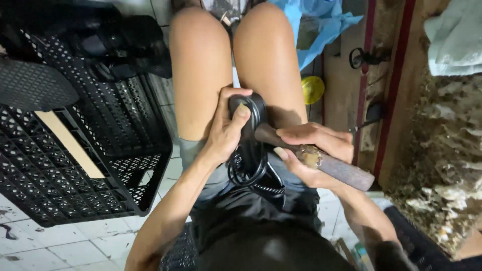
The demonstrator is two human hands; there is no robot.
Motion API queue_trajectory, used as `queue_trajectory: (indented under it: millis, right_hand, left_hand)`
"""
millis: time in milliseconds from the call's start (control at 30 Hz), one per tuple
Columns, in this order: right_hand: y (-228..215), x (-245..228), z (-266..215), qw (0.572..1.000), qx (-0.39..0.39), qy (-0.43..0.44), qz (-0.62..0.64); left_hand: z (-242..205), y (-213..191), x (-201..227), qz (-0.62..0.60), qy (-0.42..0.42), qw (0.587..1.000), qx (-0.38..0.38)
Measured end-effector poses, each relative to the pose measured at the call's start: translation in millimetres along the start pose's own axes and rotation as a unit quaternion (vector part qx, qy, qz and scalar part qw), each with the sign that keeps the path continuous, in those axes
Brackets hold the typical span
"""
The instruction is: Assembling sandals by aligning soles with uppers and using a hammer to secure the components.
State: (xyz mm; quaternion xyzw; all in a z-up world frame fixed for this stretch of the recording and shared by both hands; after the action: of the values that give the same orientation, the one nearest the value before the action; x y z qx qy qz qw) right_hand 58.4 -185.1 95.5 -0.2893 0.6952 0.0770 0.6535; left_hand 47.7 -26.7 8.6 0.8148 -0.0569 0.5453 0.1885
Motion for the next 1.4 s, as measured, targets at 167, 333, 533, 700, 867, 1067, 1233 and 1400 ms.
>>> queue_trajectory:
  millis: [167,333,533,700,867,1067,1233,1400]
  right_hand:
    - [-7,11,11,0.999,-0.007,0.041,-0.002]
    - [-23,-1,38,0.995,-0.043,0.091,-0.015]
    - [-28,-5,56,0.998,-0.05,0.042,0.014]
    - [-25,-3,55,0.991,-0.131,0.011,-0.02]
    - [-55,0,62,0.856,-0.289,0.356,0.239]
    - [-41,-6,26,0.841,-0.431,0.323,-0.055]
    - [-46,-111,36,0.953,-0.244,-0.112,-0.14]
    - [-36,-112,28,0.963,-0.236,-0.097,-0.083]
  left_hand:
    - [1,3,-16,0.002,-0.018,1.0,-0.001]
    - [6,-1,-12,0.032,-0.027,0.999,-0.003]
    - [3,0,-19,0.021,-0.043,0.999,-0.001]
    - [-3,7,-10,0.028,0.016,0.999,0.005]
    - [-16,1,37,0.078,0.075,0.993,-0.041]
    - [-42,-1,67,0.151,0.085,0.976,-0.134]
    - [-51,9,75,0.236,0.09,0.952,-0.174]
    - [-60,14,72,0.273,0.106,0.948,-0.128]
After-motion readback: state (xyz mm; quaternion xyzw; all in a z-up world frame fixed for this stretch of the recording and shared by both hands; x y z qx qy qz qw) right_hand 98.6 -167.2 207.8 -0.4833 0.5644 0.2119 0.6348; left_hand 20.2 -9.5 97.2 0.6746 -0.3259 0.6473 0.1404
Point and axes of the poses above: each hand's wrist, its own z-axis towards the middle knuckle, its own y-axis out of the palm, x = y × z, the point moved 3 cm from there along z, towards the middle knuckle, and after that the axes turned 13 degrees about -x, right-handed, at the moved point
